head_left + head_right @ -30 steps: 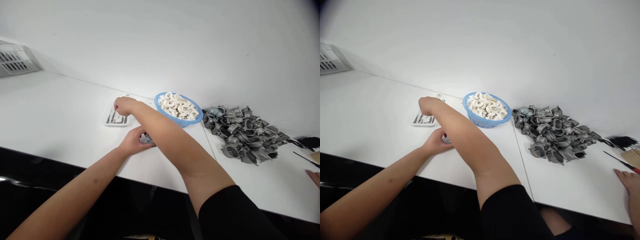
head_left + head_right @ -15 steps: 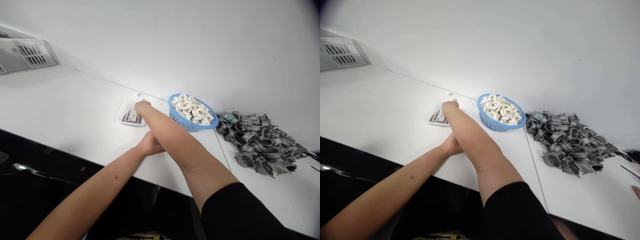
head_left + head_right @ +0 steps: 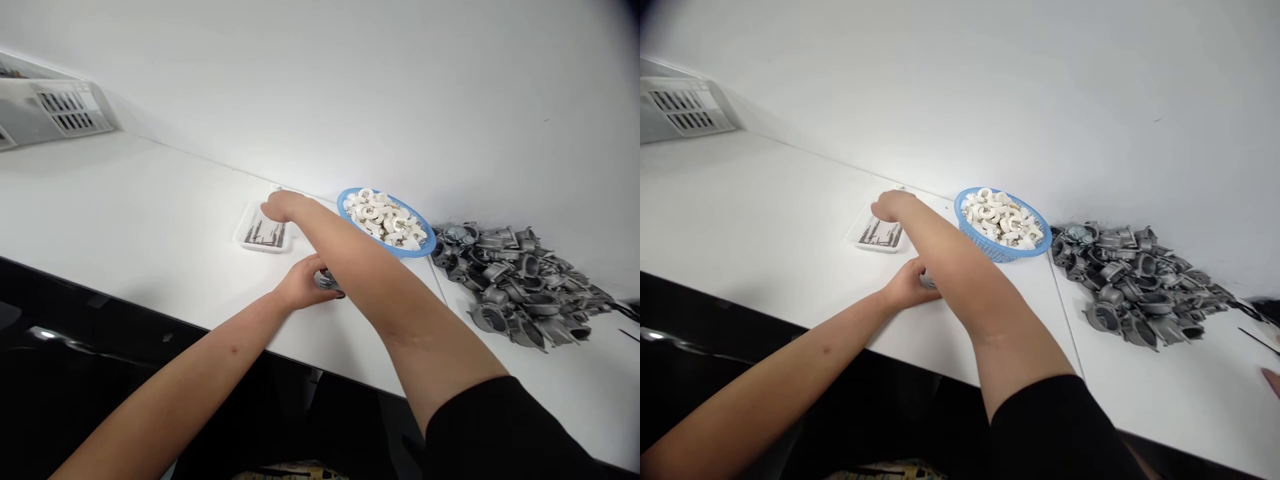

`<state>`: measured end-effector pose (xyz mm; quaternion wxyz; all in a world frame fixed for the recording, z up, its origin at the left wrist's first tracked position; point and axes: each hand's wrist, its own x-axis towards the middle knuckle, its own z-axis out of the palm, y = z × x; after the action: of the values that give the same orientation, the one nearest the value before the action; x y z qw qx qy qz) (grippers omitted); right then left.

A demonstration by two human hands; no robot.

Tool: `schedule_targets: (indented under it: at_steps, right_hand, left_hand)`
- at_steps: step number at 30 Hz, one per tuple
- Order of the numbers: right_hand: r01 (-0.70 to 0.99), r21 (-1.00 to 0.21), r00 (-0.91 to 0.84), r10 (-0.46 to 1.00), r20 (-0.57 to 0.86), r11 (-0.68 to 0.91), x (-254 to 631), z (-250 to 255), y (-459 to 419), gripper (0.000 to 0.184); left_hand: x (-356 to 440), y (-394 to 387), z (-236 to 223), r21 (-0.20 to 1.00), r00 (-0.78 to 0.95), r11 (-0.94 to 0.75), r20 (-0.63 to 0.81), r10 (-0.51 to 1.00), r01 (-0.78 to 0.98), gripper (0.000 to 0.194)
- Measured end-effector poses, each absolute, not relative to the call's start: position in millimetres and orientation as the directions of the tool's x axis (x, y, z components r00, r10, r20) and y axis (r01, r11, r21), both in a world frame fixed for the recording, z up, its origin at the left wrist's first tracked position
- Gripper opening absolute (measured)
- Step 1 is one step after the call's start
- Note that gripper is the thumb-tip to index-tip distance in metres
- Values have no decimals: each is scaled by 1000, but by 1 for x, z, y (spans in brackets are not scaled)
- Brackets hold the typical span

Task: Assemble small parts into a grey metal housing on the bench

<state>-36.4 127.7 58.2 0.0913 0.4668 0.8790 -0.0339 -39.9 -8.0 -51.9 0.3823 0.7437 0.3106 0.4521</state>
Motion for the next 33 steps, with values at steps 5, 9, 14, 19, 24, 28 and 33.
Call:
schedule_targets:
  at_steps: [5, 9, 14, 19, 24, 28, 33]
  right_hand:
    - [740, -168, -668, 741, -72, 651, 21, 98, 81, 27]
    - [752, -233, -630, 776, 25, 617, 91, 99, 23, 31]
    - [651, -550, -585, 808, 76, 523, 166, 64, -33, 34]
    - [608, -667, -412, 889, 199, 431, 203, 26, -49, 28]
    - [595, -698, -345, 911, 226, 399, 215, 10, -44, 28]
    - [637, -643, -338, 904, 263, 425, 213, 2, -43, 35]
    - [635, -648, -341, 905, 253, 421, 207, -7, -44, 37]
  left_hand:
    - [-41, -8, -51, 833, 418, -534, 439, 795, 142, 33]
    - [-41, -9, -53, 834, 428, -532, 431, 794, 147, 33]
    - [-40, -9, -52, 815, 424, -547, 434, 795, 192, 33]
    - [-38, -8, -55, 738, 391, -621, 507, 769, 265, 34]
    - [-36, -13, -55, 644, 403, -690, 565, 720, 330, 31]
    - [-33, -13, -54, 626, 424, -700, 562, 710, 344, 30]
    - [-26, -6, -55, 736, 417, -600, 461, 783, 313, 33]
